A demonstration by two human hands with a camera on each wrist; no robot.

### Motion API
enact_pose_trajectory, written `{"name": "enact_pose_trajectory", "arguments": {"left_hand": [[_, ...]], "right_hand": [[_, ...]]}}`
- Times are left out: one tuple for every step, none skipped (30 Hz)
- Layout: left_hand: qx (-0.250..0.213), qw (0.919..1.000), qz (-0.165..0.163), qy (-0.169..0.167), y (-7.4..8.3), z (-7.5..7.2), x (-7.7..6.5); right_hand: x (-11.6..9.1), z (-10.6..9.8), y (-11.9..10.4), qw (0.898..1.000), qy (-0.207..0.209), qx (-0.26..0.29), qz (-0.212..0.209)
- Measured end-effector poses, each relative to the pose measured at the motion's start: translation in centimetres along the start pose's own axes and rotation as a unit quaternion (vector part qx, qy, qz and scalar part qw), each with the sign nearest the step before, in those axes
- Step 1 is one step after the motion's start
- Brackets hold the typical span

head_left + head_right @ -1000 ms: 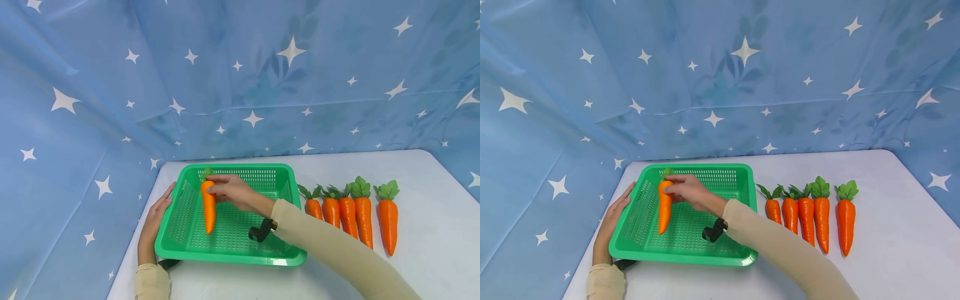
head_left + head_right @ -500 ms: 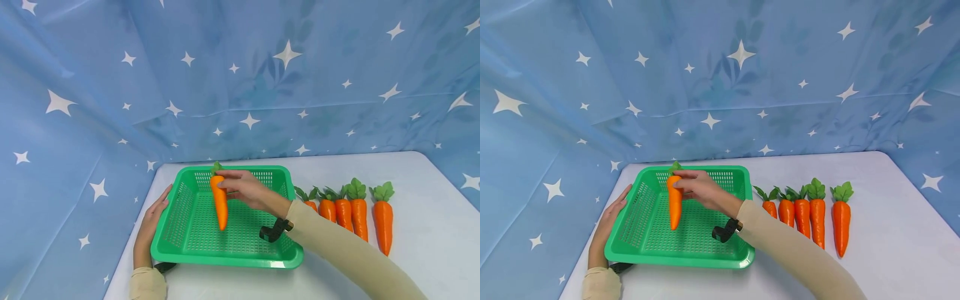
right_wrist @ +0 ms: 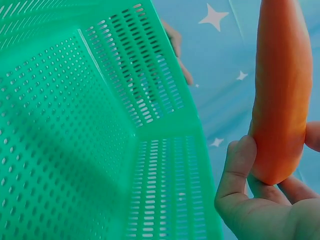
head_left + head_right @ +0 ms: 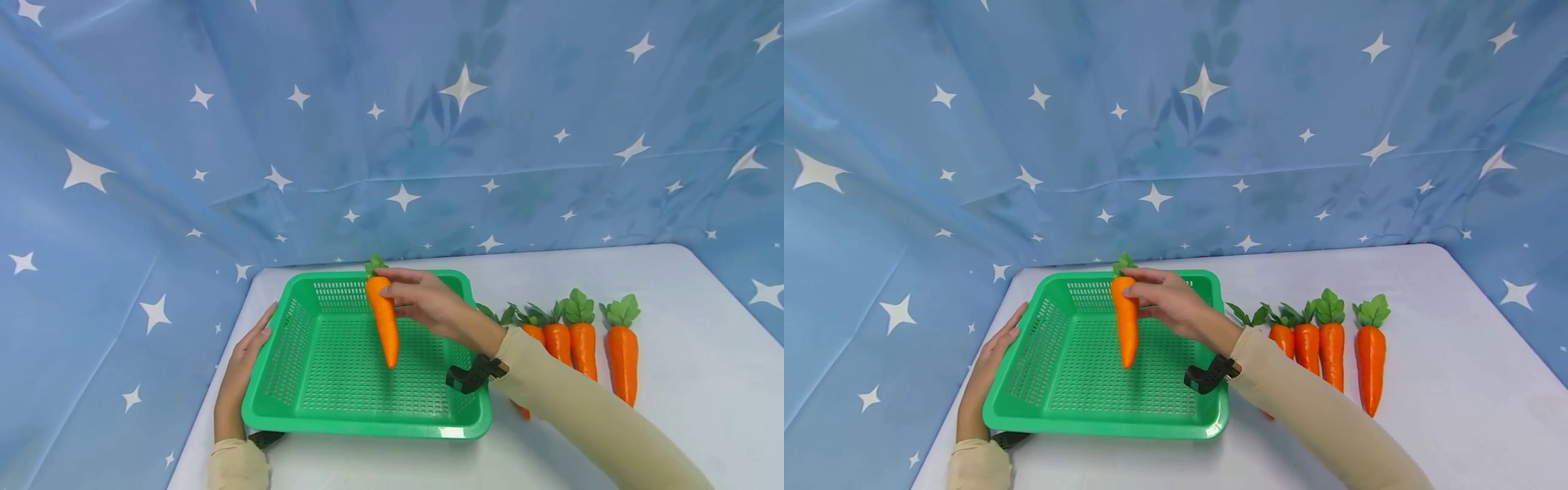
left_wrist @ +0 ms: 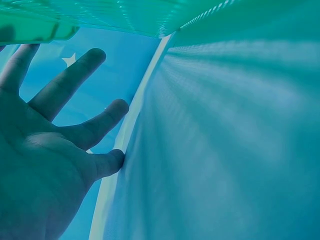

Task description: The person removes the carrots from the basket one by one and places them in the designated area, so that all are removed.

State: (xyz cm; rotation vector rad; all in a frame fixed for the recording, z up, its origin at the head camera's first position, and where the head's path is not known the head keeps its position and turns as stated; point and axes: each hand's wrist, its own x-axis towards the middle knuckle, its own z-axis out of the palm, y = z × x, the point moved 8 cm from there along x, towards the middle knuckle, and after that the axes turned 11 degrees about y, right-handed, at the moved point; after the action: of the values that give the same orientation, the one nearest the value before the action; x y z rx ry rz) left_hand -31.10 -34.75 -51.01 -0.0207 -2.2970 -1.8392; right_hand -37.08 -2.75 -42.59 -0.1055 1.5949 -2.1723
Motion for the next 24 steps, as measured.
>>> {"name": "enact_pose_trajectory", "arguments": {"left_hand": [[0.002, 1.0, 0.001, 0.001, 0.0, 0.0, 0.0], [0.005, 1.0, 0.002, 0.002, 0.1, -0.1, 0.0], [0.004, 1.0, 0.003, 0.002, 0.1, -0.1, 0.0], [0.004, 1.0, 0.004, 0.003, 0.1, -0.1, 0.0], [0.002, 1.0, 0.006, 0.003, 0.1, -0.1, 0.0], [0.0, 1.0, 0.008, 0.002, 0.2, -0.1, -0.1], [-0.004, 1.0, 0.008, 0.001, 0.2, 0.0, -0.1], [-0.008, 0.9999, 0.009, -0.001, 0.2, 0.0, 0.0], [-0.011, 0.9999, 0.009, -0.003, 0.1, 0.1, 0.0], [-0.014, 0.9998, 0.01, -0.005, 0.1, 0.1, 0.0], [-0.017, 0.9998, 0.01, -0.006, 0.1, 0.2, 0.0], [-0.018, 0.9998, 0.009, -0.007, 0.1, 0.2, 0.0], [-0.019, 0.9997, 0.01, -0.007, 0.1, 0.3, 0.0], [-0.02, 0.9997, 0.01, -0.008, 0.0, 0.3, 0.0], [-0.02, 0.9997, 0.01, -0.009, 0.0, 0.3, 0.0], [-0.019, 0.9997, 0.011, -0.009, 0.0, 0.3, 0.0], [-0.018, 0.9997, 0.011, -0.009, 0.0, 0.3, -0.1], [-0.018, 0.9997, 0.011, -0.009, 0.0, 0.3, -0.1], [-0.018, 0.9997, 0.011, -0.009, 0.1, 0.3, -0.1], [-0.019, 0.9997, 0.01, -0.008, 0.2, 0.3, -0.1], [-0.019, 0.9998, 0.009, -0.007, 0.2, 0.3, -0.1], [-0.02, 0.9997, 0.008, -0.007, 0.3, 0.3, -0.1], [-0.022, 0.9997, 0.006, -0.007, 0.3, 0.3, -0.1], [-0.022, 0.9997, 0.007, -0.007, 0.4, 0.4, -0.1]], "right_hand": [[-0.1, -0.2, -0.1, 1.0, 0.0, 0.002, -0.001], [-0.2, -0.4, -0.2, 1.0, 0.001, 0.004, -0.002], [-0.3, -0.6, -0.3, 1.0, 0.002, 0.006, -0.002], [-0.5, -0.8, -0.4, 1.0, 0.003, 0.007, -0.002], [-0.5, -1.0, -0.5, 1.0, 0.004, 0.008, -0.002], [-0.6, -1.3, -0.6, 1.0, 0.006, 0.008, -0.003], [-0.7, -1.5, -0.7, 1.0, 0.007, 0.007, -0.004], [-0.8, -1.8, -0.8, 1.0, 0.008, 0.006, -0.004], [-0.9, -2.2, -0.9, 1.0, 0.009, 0.002, -0.005], [-1.0, -2.5, -1.0, 1.0, 0.009, -0.003, -0.008], [-1.1, -2.8, -1.0, 1.0, 0.008, -0.008, -0.01], [-1.2, -3.2, -1.1, 1.0, 0.008, -0.013, -0.012], [-1.3, -3.5, -1.1, 1.0, 0.008, -0.017, -0.014], [-1.4, -3.9, -1.1, 1.0, 0.009, -0.02, -0.017], [-1.5, -4.3, -1.2, 0.999, 0.011, -0.023, -0.019], [-1.6, -4.6, -1.3, 0.999, 0.012, -0.024, -0.021], [-1.7, -5.0, -1.3, 0.999, 0.015, -0.023, -0.022], [-1.8, -5.3, -1.4, 0.999, 0.018, -0.023, -0.023], [-1.8, -5.6, -1.5, 0.999, 0.021, -0.022, -0.023], [-1.9, -5.9, -1.5, 0.999, 0.024, -0.02, -0.022], [-2.0, -6.1, -1.6, 0.999, 0.026, -0.019, -0.023], [-2.1, -6.3, -1.6, 0.999, 0.026, -0.019, -0.022], [-2.2, -6.5, -1.6, 0.999, 0.028, -0.018, -0.021], [-2.4, -6.8, -1.7, 0.999, 0.029, -0.019, -0.021]]}}
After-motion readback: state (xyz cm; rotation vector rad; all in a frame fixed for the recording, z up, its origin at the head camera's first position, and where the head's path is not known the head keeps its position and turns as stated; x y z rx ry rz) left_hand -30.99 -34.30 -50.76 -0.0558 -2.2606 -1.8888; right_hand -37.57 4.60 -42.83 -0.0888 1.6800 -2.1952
